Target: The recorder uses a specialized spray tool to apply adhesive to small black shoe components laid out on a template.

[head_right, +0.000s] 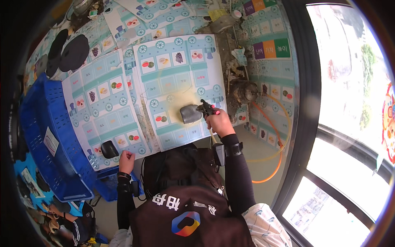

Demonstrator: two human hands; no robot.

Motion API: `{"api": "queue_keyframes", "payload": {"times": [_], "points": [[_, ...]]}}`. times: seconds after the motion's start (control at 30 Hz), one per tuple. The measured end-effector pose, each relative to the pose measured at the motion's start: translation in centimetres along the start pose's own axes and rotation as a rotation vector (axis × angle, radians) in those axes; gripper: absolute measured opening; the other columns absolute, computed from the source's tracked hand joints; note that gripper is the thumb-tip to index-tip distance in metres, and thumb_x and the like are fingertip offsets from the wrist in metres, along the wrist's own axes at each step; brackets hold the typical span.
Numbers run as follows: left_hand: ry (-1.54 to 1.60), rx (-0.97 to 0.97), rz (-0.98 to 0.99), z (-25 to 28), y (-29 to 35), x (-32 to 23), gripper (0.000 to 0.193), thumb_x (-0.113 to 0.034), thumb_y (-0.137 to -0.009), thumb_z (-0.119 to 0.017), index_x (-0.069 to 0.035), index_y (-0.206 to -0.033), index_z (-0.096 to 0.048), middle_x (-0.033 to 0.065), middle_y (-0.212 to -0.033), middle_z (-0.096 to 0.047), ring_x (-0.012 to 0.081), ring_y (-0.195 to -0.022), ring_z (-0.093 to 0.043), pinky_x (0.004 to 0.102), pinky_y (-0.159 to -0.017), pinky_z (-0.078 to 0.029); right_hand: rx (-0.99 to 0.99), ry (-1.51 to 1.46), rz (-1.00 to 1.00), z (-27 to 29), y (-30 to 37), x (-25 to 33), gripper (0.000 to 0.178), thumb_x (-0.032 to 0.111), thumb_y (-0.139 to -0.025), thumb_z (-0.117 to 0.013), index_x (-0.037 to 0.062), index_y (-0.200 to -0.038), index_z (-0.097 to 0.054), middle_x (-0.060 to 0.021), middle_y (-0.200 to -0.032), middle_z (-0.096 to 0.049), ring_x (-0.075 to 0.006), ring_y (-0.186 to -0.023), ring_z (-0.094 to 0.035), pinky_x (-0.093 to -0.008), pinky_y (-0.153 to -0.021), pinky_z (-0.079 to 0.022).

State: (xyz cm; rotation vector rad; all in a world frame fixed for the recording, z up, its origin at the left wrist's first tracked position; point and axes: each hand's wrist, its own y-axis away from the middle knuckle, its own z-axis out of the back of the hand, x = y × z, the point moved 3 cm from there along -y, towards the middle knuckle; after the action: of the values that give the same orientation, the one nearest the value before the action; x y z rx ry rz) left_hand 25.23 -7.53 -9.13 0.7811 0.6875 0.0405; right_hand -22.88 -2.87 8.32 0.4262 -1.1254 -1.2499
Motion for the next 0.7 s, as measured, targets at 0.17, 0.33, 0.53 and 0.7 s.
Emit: {"api": "queue_keyframes", "payload": {"times": [0.17,0.33,0.53,0.7], "points": [[0.007,0.027,0.003,0.6,0.4,-0.2,0.021,-0.019,-0.091,-0.071,-0.001,-0.094,-0.06,0.009,-0.078,-0.065,0.021,-0.071,-0.063,0.0348,-0.068,-0.052,0.182,0.071,0.034,-0.3,0.9,-1.4,0.015,0.006,-0.075,-0.06,-0.0025,-0.087,-0.065,-0.0102,-0.066,-0.065,-0.0193,-0.057,-0.063,-0.033,-0.05,-0.047],[-0.016,0.003,-0.009,0.5,1.8,-0.9,0.021,-0.021,-0.094,-0.068,-0.002,-0.101,-0.062,0.0086,-0.082,-0.069,0.0193,-0.074,-0.065,0.0334,-0.07,-0.052,0.007,0.036,0.238,1.0,1.1,-2.6,0.017,0.006,-0.077,-0.058,-0.0035,-0.089,-0.064,-0.0106,-0.071,-0.065,-0.0196,-0.062,-0.063,-0.0343,-0.059,-0.049],[0.013,-0.034,-0.052,-1.2,4.1,-3.3,0.021,-0.02,-0.096,-0.066,-0.003,-0.106,-0.063,0.0073,-0.083,-0.069,0.0167,-0.074,-0.065,0.0323,-0.07,-0.052,0.277,0.152,0.241,1.5,2.1,-3.2,0.024,0.008,-0.079,-0.059,-0.0061,-0.097,-0.065,-0.0142,-0.071,-0.065,-0.0226,-0.063,-0.063,-0.0362,-0.063,-0.05],[0.049,-0.035,-0.119,-2.3,3.9,-7.6,0.021,-0.018,-0.093,-0.066,-0.002,-0.107,-0.063,0.0106,-0.085,-0.07,0.0224,-0.076,-0.068,0.0341,-0.072,-0.053,0.005,0.107,0.352,4.1,0.7,-6.5,0.035,0.01,-0.078,-0.063,-0.0079,-0.108,-0.065,-0.0255,-0.083,-0.068,-0.0337,-0.073,-0.069,-0.0397,-0.073,-0.054]]}}
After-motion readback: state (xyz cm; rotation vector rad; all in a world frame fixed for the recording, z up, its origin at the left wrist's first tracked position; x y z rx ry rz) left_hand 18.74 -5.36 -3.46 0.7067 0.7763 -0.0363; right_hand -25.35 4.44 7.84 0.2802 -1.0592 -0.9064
